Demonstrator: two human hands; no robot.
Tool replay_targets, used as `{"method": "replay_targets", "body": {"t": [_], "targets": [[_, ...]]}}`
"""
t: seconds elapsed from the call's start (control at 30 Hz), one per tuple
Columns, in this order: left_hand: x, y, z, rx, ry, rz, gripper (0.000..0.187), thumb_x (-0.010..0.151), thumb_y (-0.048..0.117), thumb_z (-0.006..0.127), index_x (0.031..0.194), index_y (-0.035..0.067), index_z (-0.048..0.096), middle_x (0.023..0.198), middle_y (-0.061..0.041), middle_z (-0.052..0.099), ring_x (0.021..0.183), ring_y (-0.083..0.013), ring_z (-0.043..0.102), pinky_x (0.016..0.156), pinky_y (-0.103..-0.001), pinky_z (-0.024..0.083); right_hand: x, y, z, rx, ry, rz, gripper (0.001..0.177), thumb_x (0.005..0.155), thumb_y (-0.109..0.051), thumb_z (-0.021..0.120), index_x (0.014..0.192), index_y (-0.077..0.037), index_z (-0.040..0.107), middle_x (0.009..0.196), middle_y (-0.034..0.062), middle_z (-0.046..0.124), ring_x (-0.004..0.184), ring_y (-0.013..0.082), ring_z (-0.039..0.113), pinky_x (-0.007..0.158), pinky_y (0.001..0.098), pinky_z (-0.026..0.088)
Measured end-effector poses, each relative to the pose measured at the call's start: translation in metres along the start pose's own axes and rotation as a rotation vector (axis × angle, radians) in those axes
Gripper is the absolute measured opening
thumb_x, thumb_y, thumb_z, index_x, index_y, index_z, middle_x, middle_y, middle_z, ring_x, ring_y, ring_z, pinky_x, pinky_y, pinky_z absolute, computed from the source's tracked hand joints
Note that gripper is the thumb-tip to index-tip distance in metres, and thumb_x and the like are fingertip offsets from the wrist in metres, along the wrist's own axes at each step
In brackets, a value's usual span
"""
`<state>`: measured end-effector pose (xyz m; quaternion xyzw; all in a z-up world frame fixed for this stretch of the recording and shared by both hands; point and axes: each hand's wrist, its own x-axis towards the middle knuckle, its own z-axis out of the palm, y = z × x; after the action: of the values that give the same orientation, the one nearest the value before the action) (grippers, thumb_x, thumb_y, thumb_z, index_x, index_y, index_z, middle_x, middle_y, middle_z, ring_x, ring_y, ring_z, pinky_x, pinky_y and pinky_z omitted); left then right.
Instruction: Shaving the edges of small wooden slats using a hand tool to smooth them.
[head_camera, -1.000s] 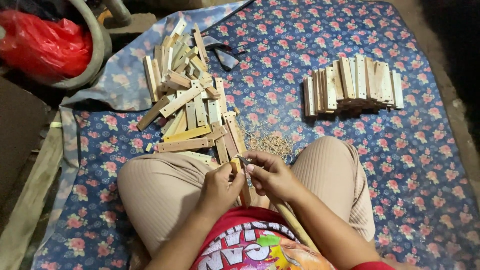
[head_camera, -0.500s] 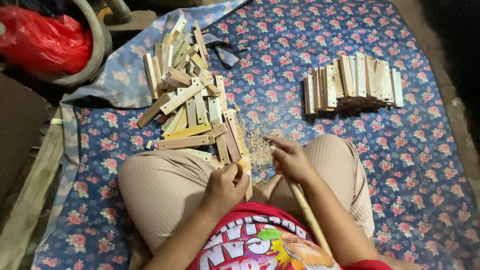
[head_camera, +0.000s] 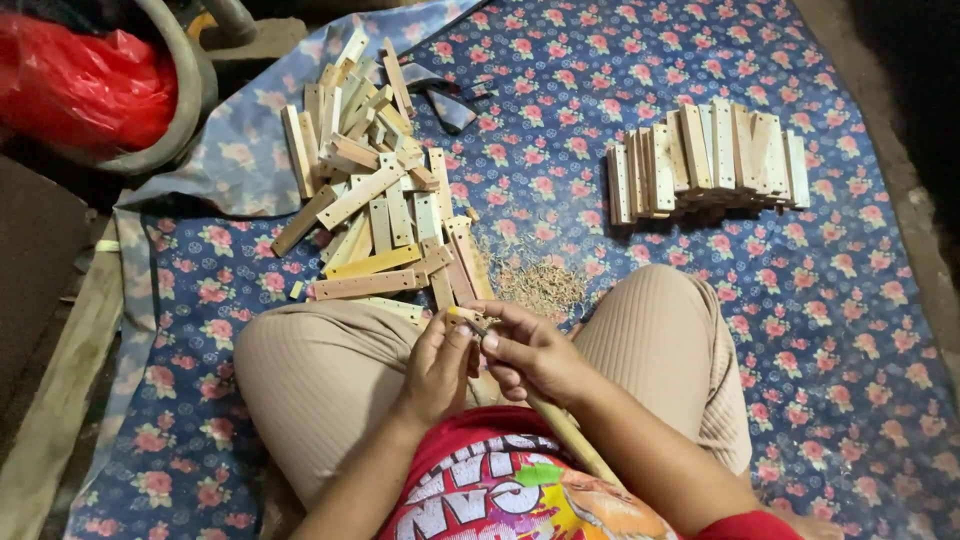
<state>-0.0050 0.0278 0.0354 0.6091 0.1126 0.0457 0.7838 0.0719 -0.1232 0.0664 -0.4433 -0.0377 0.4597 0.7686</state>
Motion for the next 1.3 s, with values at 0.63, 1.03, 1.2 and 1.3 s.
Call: {"method": "replay_targets", "body": {"t": [0.63,1.03,1.2,1.3], "targets": [[-0.006,-0.03,0.016,-0.06,0.092,0.213,0.025,0.101,0.024,0.051,0.082,0.009,0.057,0.05,-0.004,0.052,0.043,-0.0114,0.052,0.042,-0.024,0.045,0.015,-0.006,-0.059,-0.371,0.168,-0.045,0.039,0.1,-0.003,0.053,0.138,-0.003,0.062,0.05,0.0081,0.05,0.037,0.0141,0.044,0.029,0.0254,0.037],[0.001,-0.023,0.02,-0.137,0.263,0.189,0.027,0.104,0.026,0.055,0.109,0.002,0.064,0.096,-0.016,0.072,0.089,-0.0157,0.064,0.082,-0.03,0.052,-0.005,-0.005,-0.011,0.087,0.071,-0.024,0.055,0.096,-0.003,0.059,0.149,0.004,0.045,0.074,0.0096,0.051,0.046,0.0087,0.048,0.029,0.0204,0.044],[0.004,-0.025,0.023,-0.179,0.135,0.23,0.034,0.105,0.027,0.05,0.119,-0.002,0.059,0.078,-0.009,0.058,0.071,-0.013,0.058,0.064,-0.028,0.053,-0.003,-0.005,0.001,0.003,0.075,-0.072,0.054,0.095,0.005,0.058,0.147,0.001,0.047,0.074,0.0113,0.052,0.043,0.0141,0.049,0.027,0.0262,0.044],[0.002,-0.019,0.026,-0.174,0.154,0.23,0.03,0.105,0.026,0.051,0.113,-0.003,0.059,0.072,-0.013,0.061,0.062,-0.015,0.059,0.057,-0.027,0.052,-0.003,0.001,-0.007,-0.04,0.078,-0.086,0.052,0.096,0.006,0.057,0.147,0.002,0.05,0.071,0.0103,0.052,0.042,0.0149,0.05,0.027,0.0274,0.043]]}}
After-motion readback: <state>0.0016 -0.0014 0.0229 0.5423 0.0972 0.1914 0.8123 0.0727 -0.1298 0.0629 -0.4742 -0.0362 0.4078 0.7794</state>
